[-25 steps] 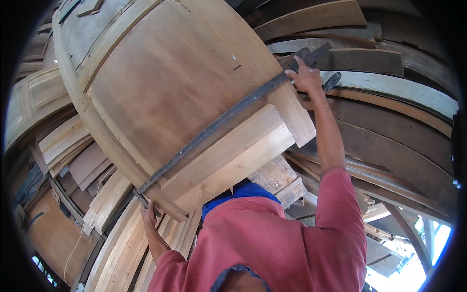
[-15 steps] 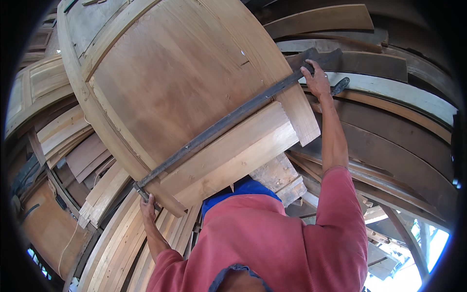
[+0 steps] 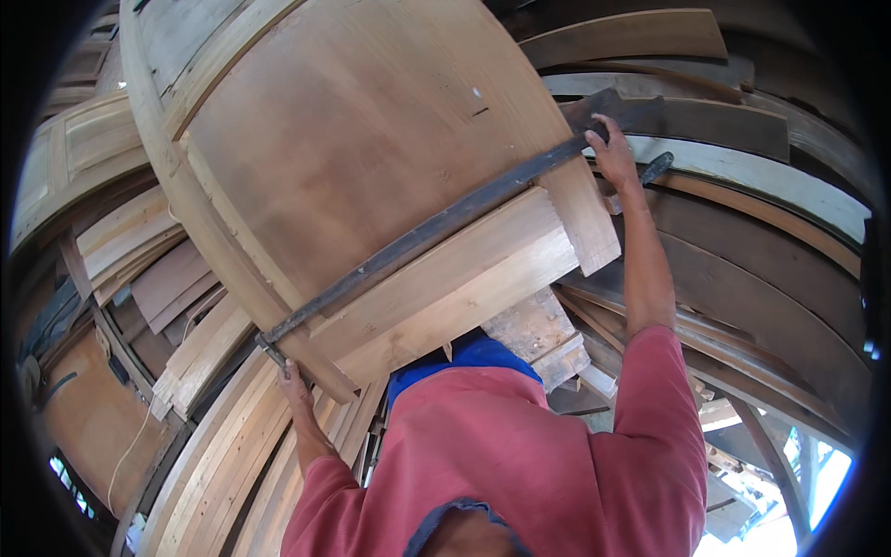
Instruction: The person aligns a wooden panel within a door frame using a metal bar and a hammer, then secures the components by drilling holes into the wood with a power drill.
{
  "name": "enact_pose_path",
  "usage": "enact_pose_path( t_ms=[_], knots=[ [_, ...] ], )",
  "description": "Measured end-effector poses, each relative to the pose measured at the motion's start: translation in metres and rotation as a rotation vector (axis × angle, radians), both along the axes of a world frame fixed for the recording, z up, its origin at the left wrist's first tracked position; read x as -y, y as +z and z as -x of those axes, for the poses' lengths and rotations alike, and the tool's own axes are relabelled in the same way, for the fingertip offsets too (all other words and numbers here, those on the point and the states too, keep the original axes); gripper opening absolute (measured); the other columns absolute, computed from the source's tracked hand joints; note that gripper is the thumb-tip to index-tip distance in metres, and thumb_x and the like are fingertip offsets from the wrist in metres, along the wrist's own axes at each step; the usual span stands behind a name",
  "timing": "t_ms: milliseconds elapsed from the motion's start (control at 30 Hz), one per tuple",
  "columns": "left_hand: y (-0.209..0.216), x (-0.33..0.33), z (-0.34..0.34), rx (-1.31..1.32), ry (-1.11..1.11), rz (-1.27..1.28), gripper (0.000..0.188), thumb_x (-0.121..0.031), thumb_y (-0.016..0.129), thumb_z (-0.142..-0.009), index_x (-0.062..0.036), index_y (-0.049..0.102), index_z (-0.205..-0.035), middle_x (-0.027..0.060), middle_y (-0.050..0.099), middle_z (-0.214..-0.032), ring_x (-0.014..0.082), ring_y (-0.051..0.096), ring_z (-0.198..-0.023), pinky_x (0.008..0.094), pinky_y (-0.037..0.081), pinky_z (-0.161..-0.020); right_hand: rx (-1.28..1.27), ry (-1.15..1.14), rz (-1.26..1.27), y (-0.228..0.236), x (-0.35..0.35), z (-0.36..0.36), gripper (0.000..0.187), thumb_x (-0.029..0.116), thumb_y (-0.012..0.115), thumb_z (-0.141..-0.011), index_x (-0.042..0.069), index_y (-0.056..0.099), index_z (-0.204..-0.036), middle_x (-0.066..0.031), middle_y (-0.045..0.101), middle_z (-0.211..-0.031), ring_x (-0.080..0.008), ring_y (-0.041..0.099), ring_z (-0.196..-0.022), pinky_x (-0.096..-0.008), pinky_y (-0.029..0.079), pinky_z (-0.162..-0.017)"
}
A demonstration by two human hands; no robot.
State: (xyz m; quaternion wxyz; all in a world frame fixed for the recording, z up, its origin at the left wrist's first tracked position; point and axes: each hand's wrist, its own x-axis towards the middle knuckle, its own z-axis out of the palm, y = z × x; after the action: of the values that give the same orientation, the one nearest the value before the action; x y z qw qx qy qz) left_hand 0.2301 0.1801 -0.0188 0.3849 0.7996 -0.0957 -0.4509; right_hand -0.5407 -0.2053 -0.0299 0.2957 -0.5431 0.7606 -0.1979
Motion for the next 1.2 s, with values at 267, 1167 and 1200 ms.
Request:
enact_pose_path(
  t_ms=[267,1167,1200],
  knots=[
    [0.005,-0.007,0.012,0.053,-0.097,-0.075,0.042,-0.038,0.057,-0.104,-0.0053,0.052,-0.129,0.0045,0.062,-0.111,0.0156,0.058,-0.098,0.0344,0.052,-0.083,-0.005,0.133,0.137,-0.009,0.009,0.013,0.046,0.021,0.066,-0.091,0.010,0.059,-0.135,-0.0221,0.065,-0.128,-0.0380,0.061,-0.122,-0.0427,0.045,-0.104],
    [0.007,0.026,0.021,0.227,-0.098,-0.182,0.050,-0.054,0.063,-0.097,-0.0050,0.066,-0.101,-0.0042,0.058,-0.078,0.0066,0.048,-0.067,0.0268,0.039,-0.057,1.084,-1.076,0.097,-0.041,-0.050,0.106,0.025,0.024,0.070,-0.096,0.010,0.055,-0.083,0.0014,0.049,-0.061,-0.0138,0.045,-0.044,-0.0278,0.034,-0.038],
    [0.010,0.020,0.017,0.216,-0.099,-0.201,0.049,-0.054,0.064,-0.097,-0.0054,0.066,-0.103,-0.0033,0.060,-0.081,0.0074,0.051,-0.070,0.0271,0.041,-0.060,1.089,-1.075,0.084,-0.033,-0.045,0.093,0.025,0.024,0.070,-0.096,0.010,0.055,-0.083,0.0014,0.049,-0.061,-0.0138,0.045,-0.044,-0.0278,0.034,-0.038]
  ],
)
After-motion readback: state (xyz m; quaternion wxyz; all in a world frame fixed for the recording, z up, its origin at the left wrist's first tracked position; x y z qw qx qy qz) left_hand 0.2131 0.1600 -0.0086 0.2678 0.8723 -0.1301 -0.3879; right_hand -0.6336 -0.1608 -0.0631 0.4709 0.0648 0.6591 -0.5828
